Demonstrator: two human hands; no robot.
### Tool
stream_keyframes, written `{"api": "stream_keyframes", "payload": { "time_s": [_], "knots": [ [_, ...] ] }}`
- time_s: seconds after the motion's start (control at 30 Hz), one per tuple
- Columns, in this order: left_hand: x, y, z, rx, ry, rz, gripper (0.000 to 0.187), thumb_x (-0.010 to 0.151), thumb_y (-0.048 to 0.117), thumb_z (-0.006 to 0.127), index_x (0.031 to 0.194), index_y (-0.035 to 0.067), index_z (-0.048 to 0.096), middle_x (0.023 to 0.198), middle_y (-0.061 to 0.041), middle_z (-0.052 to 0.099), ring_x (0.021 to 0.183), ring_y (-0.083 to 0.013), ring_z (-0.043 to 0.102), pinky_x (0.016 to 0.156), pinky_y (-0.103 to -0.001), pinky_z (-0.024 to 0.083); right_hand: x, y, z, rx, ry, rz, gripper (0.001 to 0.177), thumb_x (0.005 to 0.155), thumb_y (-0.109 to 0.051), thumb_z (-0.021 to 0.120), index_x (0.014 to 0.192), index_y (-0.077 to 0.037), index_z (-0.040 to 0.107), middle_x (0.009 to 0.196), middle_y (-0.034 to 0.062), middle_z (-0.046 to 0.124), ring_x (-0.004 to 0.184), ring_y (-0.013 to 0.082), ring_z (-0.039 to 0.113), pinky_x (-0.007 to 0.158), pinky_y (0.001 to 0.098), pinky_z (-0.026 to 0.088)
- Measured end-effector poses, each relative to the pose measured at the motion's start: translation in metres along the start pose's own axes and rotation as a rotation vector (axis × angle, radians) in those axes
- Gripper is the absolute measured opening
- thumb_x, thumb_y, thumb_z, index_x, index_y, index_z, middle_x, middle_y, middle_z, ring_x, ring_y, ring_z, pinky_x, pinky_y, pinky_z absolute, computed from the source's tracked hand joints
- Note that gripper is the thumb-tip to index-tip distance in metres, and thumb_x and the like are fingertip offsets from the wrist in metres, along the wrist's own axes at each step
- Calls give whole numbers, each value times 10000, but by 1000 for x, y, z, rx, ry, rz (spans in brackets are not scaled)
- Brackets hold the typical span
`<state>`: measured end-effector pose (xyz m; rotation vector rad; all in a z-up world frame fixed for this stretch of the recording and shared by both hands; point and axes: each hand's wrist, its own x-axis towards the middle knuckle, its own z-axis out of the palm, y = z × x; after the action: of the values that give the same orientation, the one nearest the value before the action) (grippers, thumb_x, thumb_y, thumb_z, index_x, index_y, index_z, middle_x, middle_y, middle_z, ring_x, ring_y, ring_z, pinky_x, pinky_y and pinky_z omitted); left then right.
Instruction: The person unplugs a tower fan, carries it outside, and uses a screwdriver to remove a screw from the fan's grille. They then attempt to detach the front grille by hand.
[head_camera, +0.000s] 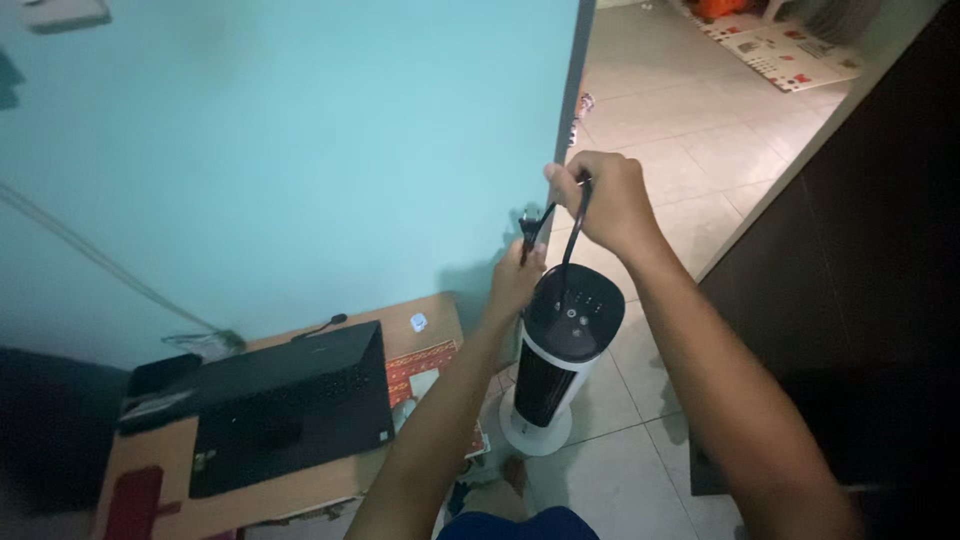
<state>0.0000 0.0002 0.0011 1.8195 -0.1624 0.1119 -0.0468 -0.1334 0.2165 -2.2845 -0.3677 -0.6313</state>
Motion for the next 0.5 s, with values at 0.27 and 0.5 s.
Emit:
{"api": "stream_keyframes", "payload": {
  "time_s": [0.27,0.5],
  "knots": [
    [19,-3,23,-386,-141,83,417,1078,452,510,838,111,495,703,31,443,637,-125,438,591,-312,386,8,32,19,-30,259,-77,401,1102,-216,598,776,15,627,621,145,607,531,248,627,525,383,483],
    [39,-14,28,-602,-415,177,707,979,760,209,1116,138,516,925,41,440,820,-109,405,749,-285,373,16,66,45,-443,364,-336,214,1107,-157,557,969,7,541,900,198,563,769,365,599,633,468,518]
  ]
}}
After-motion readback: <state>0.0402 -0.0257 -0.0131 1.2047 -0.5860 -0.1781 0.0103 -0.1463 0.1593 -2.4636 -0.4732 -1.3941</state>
